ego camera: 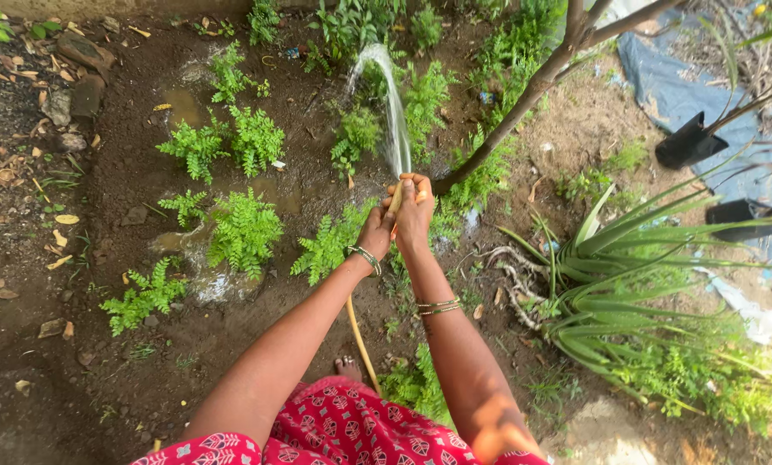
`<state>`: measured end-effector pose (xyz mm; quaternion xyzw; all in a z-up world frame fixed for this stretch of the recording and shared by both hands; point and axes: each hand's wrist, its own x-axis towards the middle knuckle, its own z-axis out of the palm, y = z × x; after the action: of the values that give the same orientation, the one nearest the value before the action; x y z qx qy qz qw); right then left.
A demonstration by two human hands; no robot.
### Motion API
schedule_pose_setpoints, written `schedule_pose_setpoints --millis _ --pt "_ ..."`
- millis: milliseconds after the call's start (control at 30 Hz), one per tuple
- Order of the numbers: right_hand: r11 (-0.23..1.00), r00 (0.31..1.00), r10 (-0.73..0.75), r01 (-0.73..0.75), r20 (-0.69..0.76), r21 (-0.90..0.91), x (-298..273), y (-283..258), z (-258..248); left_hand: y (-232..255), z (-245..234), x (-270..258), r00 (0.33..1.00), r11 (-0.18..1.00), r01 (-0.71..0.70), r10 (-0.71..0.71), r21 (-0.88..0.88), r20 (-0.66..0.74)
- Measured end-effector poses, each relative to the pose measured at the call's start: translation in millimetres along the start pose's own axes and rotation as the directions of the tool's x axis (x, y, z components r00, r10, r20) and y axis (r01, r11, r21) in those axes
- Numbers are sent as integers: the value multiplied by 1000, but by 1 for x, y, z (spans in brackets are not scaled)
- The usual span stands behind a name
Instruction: The person waters small green plants in a garden using a yellow hose. They move the hose along a row of plants, directing water at the base of each one.
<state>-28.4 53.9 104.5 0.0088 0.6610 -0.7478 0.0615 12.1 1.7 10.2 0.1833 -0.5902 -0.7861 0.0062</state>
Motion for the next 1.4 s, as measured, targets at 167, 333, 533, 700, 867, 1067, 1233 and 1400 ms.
schedule_pose_setpoints --millis 167,333,533,700,867,1067,1233,1400 --pt "998 1000 -6 5 19 62 17 3 -5 0 6 14 999 999 0 1 41 -33" --pt "996 999 -31 29 19 79 37 12 -12 -8 14 30 1000 999 0 -1 -43 -28" --pt "995 999 -37 34 21 98 55 16 -12 -7 19 44 996 998 -57 59 35 -72" --pt "996 999 -22 19 26 84 68 16 -15 -3 24 55 997 999 -44 44 15 -68" --pt "996 999 -46 44 16 75 81 22 -24 -5 32 63 997 999 -37 40 37 -70" --pt "994 999 -35 34 9 108 86 22 -34 -15 43 71 996 998 -57 58 7 -65" --pt "994 999 14 -8 -51 113 86 16 -39 -21 52 75 996 997 -81 81 -12 -49" --pt "993 998 9 -2 -57 122 84 14 -48 -23 58 72 1000 1000 -16 16 -7 -12"
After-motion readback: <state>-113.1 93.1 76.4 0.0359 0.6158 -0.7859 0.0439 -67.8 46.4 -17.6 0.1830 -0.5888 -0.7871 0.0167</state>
